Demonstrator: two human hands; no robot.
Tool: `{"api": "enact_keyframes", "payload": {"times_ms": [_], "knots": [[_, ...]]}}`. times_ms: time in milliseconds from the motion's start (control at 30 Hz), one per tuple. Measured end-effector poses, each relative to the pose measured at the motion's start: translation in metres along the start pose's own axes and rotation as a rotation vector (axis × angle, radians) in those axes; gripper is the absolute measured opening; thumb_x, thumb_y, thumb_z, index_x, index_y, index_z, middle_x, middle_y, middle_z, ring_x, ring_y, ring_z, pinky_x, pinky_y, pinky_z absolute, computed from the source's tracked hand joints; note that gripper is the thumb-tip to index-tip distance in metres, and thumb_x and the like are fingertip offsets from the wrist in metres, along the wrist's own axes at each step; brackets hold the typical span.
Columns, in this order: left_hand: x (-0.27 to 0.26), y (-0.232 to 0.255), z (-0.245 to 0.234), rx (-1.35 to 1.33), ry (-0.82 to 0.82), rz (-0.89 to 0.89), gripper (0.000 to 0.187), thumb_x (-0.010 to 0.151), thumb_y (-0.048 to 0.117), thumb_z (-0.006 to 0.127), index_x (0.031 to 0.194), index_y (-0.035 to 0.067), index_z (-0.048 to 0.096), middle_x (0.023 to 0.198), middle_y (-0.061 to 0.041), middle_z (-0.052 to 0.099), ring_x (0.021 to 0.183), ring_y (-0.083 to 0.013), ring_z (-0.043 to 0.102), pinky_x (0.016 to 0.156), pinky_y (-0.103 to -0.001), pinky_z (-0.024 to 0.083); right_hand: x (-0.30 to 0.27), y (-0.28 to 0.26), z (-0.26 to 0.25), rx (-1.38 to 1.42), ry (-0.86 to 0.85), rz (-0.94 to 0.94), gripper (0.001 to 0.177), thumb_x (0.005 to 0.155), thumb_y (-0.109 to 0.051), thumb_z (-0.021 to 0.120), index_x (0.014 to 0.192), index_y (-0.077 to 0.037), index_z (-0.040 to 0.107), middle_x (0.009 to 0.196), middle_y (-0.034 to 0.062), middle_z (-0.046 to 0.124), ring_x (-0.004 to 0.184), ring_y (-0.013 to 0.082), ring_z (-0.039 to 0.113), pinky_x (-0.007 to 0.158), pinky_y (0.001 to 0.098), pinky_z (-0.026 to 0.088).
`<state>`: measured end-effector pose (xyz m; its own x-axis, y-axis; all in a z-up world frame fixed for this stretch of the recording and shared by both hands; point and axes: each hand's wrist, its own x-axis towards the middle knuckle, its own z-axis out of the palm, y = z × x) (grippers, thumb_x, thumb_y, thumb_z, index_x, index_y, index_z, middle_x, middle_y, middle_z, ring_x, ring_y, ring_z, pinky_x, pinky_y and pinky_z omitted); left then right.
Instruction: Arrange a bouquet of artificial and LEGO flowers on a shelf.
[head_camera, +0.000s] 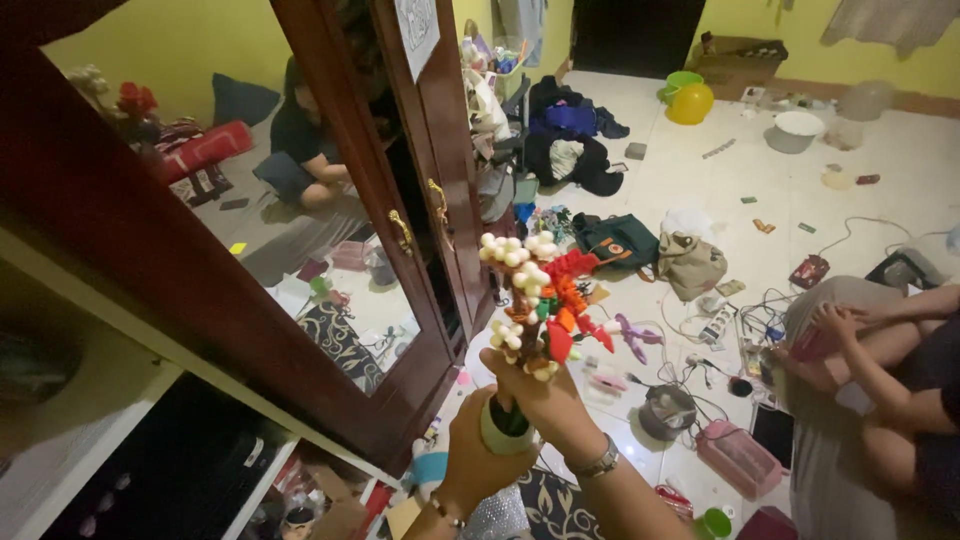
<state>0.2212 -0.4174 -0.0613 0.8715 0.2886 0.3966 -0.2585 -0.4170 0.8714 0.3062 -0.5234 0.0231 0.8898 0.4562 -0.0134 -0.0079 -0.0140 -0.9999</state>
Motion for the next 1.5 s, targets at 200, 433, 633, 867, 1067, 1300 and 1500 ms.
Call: {"api": "enact_keyframes", "payload": {"times_ms": [200, 433, 633, 867, 1067, 1300, 1500], "knots": [[0.004, -0.003, -0.002, -0.020, 0.007, -0.023, 0.068, 0.060, 0.024, 0.091, 0.118, 0.006, 0.062, 0.100, -0.011, 0.074, 0.091, -0.0229, 0.073, 0.082, -0.037, 0.058, -0.001, -0.006, 0.005, 0.120, 0.066, 0.053, 0.021, 0.092, -0.026, 0.072, 0.088, -0.007, 0.064, 0.065, -0.0016, 0.056, 0.056, 0.0078, 0.051, 0.050, 0.0283, 0.039], [0.012, -0.005, -0.002, -0.041, 0.050, 0.076, 0.064, 0.064, 0.027, 0.092, 0.117, 0.005, 0.062, 0.097, -0.011, 0.074, 0.088, -0.0218, 0.074, 0.079, -0.036, 0.059, 0.011, 0.054, 0.012, -0.427, 0.150, -0.551, 0.013, 0.093, -0.015, 0.066, 0.104, -0.009, 0.069, 0.083, 0.0032, 0.066, 0.072, 0.0143, 0.061, 0.060, 0.0314, 0.048], [0.018, -0.005, 0.001, -0.008, 0.012, -0.097, 0.051, 0.068, 0.028, 0.092, 0.106, 0.006, 0.067, 0.091, -0.010, 0.076, 0.083, -0.0197, 0.075, 0.072, -0.035, 0.059, 0.002, 0.078, 0.011, -0.957, 0.107, -0.666, 0.012, 0.091, -0.016, 0.067, 0.103, -0.013, 0.068, 0.080, 0.0048, 0.069, 0.066, 0.0217, 0.067, 0.065, 0.0368, 0.051], [0.020, 0.013, -0.006, -0.222, -0.054, -0.063, 0.055, 0.067, 0.022, 0.090, 0.114, 0.005, 0.066, 0.099, -0.010, 0.076, 0.089, -0.0178, 0.074, 0.079, -0.035, 0.060, -0.009, 0.007, 0.002, -0.668, 0.038, -0.669, 0.016, 0.083, -0.016, 0.077, 0.098, -0.011, 0.079, 0.080, 0.0060, 0.076, 0.069, 0.0198, 0.072, 0.059, 0.0312, 0.053], [0.019, 0.023, -0.007, -0.266, -0.095, 0.016, 0.059, 0.070, 0.020, 0.088, 0.120, 0.005, 0.062, 0.109, -0.011, 0.075, 0.098, -0.0183, 0.075, 0.085, -0.035, 0.060, 0.003, 0.026, 0.005, -0.270, 0.102, -0.307, 0.023, 0.081, -0.018, 0.082, 0.097, -0.004, 0.074, 0.086, 0.0071, 0.079, 0.076, 0.0162, 0.074, 0.068, 0.0308, 0.058], [0.014, -0.007, -0.011, -0.158, -0.073, -0.059, 0.062, 0.059, 0.021, 0.092, 0.113, 0.006, 0.063, 0.098, -0.009, 0.076, 0.089, -0.0175, 0.076, 0.078, -0.034, 0.060, 0.006, 0.044, 0.011, -0.236, -0.018, -0.393, 0.033, 0.084, -0.016, 0.078, 0.113, -0.004, 0.068, 0.097, 0.0074, 0.077, 0.086, 0.0166, 0.072, 0.076, 0.0332, 0.058], [0.015, 0.006, -0.020, -0.231, -0.058, -0.113, 0.060, 0.061, 0.020, 0.090, 0.114, 0.006, 0.064, 0.099, -0.006, 0.077, 0.088, -0.0158, 0.075, 0.078, -0.034, 0.061, 0.005, 0.044, 0.021, -0.248, -0.066, -0.216, 0.029, 0.085, -0.019, 0.081, 0.109, -0.006, 0.070, 0.091, 0.0050, 0.076, 0.083, 0.0140, 0.069, 0.075, 0.0306, 0.056]]}}
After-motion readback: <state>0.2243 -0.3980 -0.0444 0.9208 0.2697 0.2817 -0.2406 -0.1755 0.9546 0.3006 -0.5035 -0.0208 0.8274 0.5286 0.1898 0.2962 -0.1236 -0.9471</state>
